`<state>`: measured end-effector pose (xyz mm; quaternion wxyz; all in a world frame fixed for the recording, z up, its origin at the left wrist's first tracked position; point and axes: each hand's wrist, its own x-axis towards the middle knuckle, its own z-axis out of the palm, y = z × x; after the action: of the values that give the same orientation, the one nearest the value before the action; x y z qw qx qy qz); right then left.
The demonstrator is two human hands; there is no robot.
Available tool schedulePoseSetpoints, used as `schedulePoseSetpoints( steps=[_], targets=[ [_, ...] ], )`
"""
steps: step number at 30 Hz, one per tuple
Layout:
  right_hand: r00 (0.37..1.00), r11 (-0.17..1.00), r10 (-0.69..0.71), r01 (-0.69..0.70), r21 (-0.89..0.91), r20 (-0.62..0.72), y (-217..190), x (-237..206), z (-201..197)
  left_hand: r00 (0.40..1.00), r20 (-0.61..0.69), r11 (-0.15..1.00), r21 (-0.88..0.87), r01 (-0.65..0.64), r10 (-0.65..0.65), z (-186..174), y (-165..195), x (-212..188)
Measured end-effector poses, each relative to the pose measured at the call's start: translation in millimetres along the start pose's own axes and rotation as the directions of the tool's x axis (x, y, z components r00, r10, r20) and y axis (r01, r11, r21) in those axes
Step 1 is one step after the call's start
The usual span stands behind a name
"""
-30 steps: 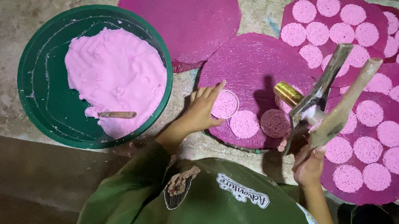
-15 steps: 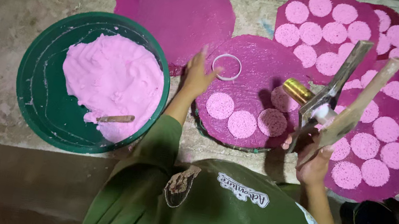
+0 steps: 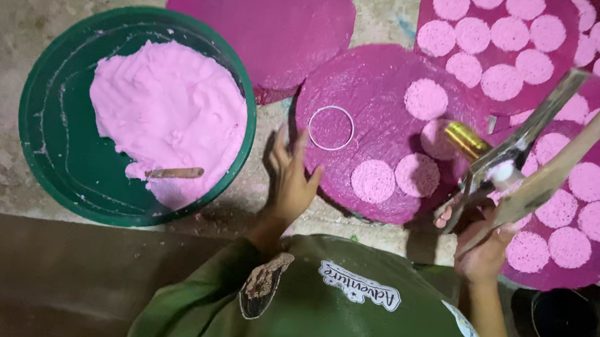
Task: The person uses a manual press to form pink dough into small round discs, repeatedly loading dough, pressing, and ejecting the discs onto a tray. The person then transfers the formed discs into a steamer and places them on a drying rack.
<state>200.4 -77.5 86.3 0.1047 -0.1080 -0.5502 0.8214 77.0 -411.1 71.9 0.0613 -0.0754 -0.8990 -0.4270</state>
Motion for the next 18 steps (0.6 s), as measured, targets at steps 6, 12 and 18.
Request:
schedulePoseSetpoints(
  steps=[6,12,18],
  targets=[
    [0.995,0.991,0.103,-0.103,0.083,0.008,-2.1,-20.6,25.0,0.980,0.064,0.957,0.213,-0.196,0.186,-14.7,7.1,3.2],
    [0.994,1.000,-0.015,0.016,-0.007,0.110,-3.0,-32.8,39.6,0.958,0.113,0.938,0.201,-0.283,0.265,-11.8,-2.8,-15.5],
    [0.993,0.995,-0.028,0.039,-0.092,0.117,1.8,-32.6,39.1,0.940,0.113,0.927,0.164,-0.338,0.322,-11.9,-3.7,-21.3]
  ],
)
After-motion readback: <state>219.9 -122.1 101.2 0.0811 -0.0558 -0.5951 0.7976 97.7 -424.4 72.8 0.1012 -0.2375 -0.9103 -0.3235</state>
